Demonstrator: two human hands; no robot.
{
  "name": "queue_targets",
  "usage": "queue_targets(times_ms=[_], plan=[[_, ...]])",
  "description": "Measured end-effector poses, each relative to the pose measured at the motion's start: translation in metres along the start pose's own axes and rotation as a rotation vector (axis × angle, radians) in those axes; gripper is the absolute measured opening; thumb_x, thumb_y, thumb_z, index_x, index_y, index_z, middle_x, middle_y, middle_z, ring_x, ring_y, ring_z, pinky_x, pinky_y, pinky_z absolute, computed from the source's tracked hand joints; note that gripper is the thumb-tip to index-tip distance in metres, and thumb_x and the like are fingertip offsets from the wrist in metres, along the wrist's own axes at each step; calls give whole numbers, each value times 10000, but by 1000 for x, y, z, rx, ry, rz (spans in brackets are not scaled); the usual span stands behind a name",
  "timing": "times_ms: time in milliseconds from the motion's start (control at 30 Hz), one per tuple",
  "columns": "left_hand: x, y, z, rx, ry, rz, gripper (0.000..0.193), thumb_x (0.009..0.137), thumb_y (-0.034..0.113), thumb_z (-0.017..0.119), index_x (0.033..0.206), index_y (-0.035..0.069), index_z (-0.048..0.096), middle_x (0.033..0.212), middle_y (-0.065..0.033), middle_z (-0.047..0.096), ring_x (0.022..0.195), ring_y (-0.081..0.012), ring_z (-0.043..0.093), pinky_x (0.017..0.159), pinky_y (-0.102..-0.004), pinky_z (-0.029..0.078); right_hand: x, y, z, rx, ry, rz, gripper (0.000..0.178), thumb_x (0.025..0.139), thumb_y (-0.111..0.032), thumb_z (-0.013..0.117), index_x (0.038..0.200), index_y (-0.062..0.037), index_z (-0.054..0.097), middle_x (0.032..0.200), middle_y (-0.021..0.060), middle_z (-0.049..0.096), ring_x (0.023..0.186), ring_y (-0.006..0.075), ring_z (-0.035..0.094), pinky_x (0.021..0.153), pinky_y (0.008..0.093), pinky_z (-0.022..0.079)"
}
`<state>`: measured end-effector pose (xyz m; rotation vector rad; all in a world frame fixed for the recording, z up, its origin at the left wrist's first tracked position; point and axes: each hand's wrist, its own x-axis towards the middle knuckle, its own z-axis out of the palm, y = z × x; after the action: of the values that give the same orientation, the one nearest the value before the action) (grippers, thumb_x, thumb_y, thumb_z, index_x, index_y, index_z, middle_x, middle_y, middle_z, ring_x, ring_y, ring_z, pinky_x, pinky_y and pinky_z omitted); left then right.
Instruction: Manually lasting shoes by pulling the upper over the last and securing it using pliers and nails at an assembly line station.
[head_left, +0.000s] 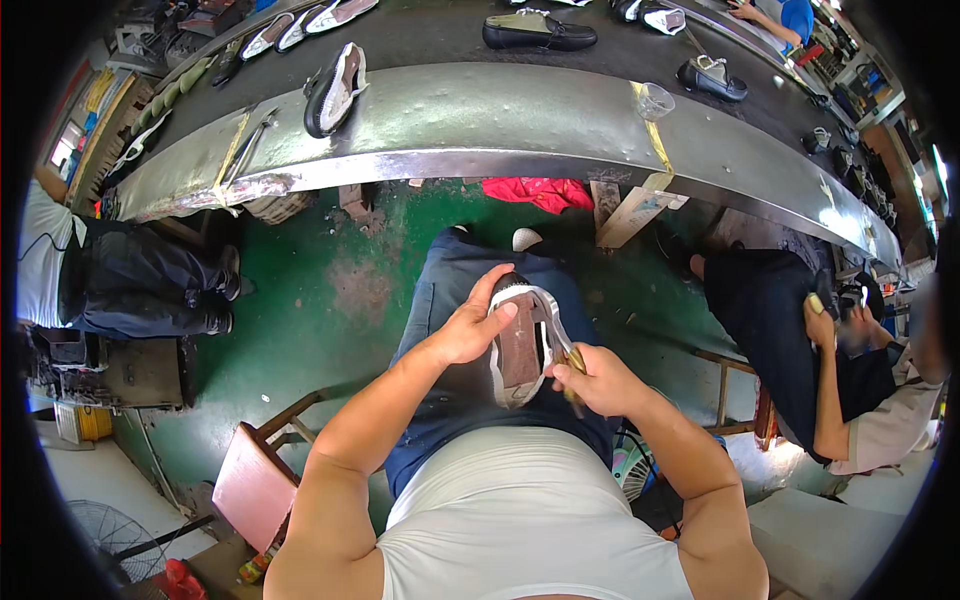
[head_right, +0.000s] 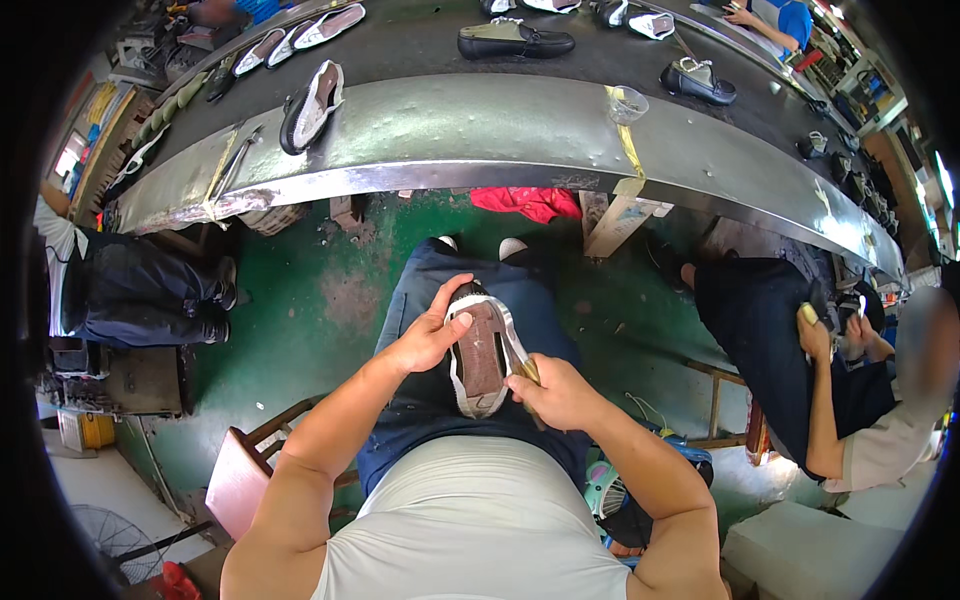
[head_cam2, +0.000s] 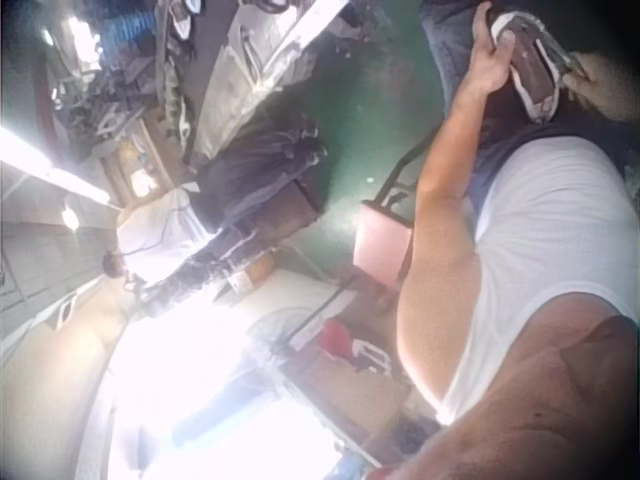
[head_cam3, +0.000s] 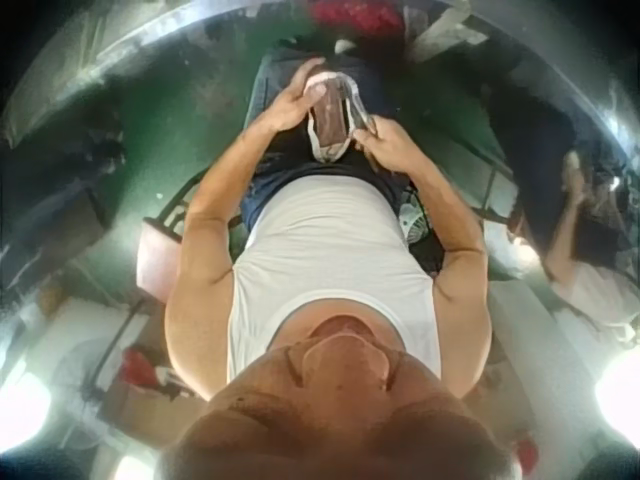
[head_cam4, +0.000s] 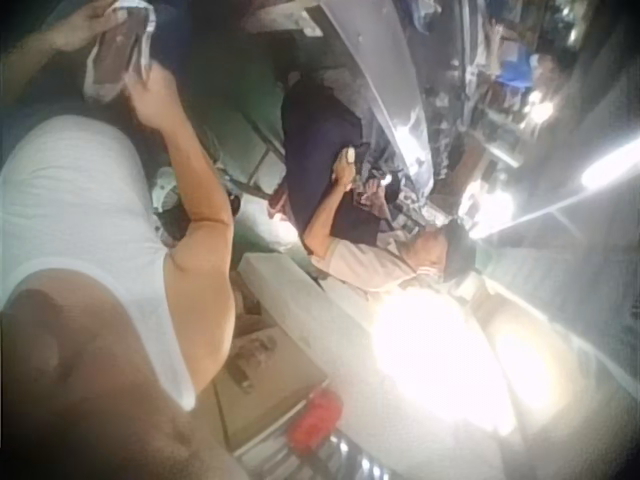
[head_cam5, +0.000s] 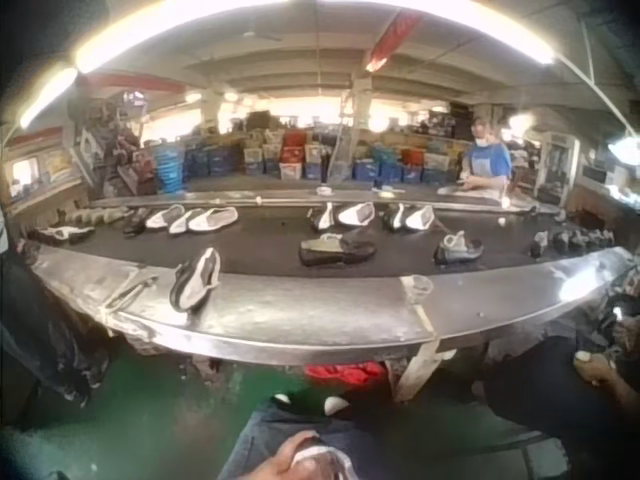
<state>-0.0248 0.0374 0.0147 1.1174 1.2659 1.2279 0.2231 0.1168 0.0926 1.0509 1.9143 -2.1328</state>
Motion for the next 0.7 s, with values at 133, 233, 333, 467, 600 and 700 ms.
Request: queue_targets(times_ms=[133,233,333,467,600,700], plan=[[2,19,-1,7,-86,-42,685,995,218,593,1559,130,216,1431,-165,449,1290,-226,455,1123,-354,336,-1,-10,-4,430,-162,20,214,1012,-156,551,1117,24,597,890,77,669,732,142,641,570,248,480],[6,17,-4,145,-90,-69,704,993,168,596,1565,139,187,1374,-134,499,1256,-205,468,1107,-347,348,4,-12,8,894,-105,80,221,1013,-176,546,1121,9,597,840,71,667,730,184,663,584,274,488],[2,16,-6,162,-94,-110,742,983,108,603,1570,151,152,1294,-101,558,1190,-177,498,1073,-339,382,3,-8,-1,-53,-14,64,248,1002,-210,574,1106,14,602,826,72,669,729,196,674,613,318,515],[10,19,-3,298,-116,-92,847,926,17,643,1573,159,115,1244,-89,566,1154,-184,524,1044,-335,411,16,-20,-23,-642,43,-148,240,991,-201,591,1089,18,604,850,86,681,740,193,685,677,328,547],[12,15,2,179,-111,-85,818,941,15,625,1571,156,123,1261,-86,561,1180,-176,510,1053,-333,404,23,-11,-5,884,-279,-17,254,1013,-202,560,1141,12,612,892,58,674,824,169,668,731,311,540],[10,3,-4,97,-76,-101,747,956,125,624,1560,124,184,1379,-147,470,1279,-227,458,1101,-351,365,24,2,-4,538,-187,-19,275,1015,-187,559,1188,22,601,1024,83,681,875,156,657,758,311,539]])
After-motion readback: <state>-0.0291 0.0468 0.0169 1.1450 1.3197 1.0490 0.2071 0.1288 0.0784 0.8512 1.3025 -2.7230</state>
